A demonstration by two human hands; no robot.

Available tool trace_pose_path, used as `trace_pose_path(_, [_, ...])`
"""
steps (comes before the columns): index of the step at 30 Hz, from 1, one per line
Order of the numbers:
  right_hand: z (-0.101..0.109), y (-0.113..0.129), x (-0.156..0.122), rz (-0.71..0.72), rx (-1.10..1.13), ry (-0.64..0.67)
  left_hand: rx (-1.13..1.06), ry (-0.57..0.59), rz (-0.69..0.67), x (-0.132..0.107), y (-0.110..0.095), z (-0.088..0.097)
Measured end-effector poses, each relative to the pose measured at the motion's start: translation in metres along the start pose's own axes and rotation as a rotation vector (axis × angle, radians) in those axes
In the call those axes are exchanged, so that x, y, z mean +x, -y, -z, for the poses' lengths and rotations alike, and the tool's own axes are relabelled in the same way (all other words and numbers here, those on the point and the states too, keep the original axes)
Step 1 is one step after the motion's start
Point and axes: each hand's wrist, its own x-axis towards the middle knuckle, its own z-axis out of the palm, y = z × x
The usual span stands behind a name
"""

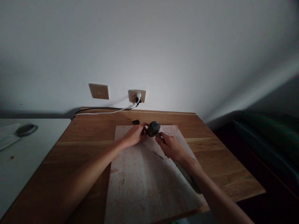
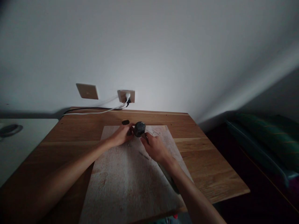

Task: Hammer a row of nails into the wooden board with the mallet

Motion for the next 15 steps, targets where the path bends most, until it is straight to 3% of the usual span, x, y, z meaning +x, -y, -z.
trace_pose_path(7, [-0.0009,0.0003,0.0002,0.004,-0.014,0.006,0.001,-0.020,-0.013,0.0004,0.0020,-0.0002])
trace_pose_path(15, [-0.0039,-0.0009,-0.0004,0.042,-0.045,-0.077,0.002,-0.004,0.013,0.0006,-0.0026,0.0037])
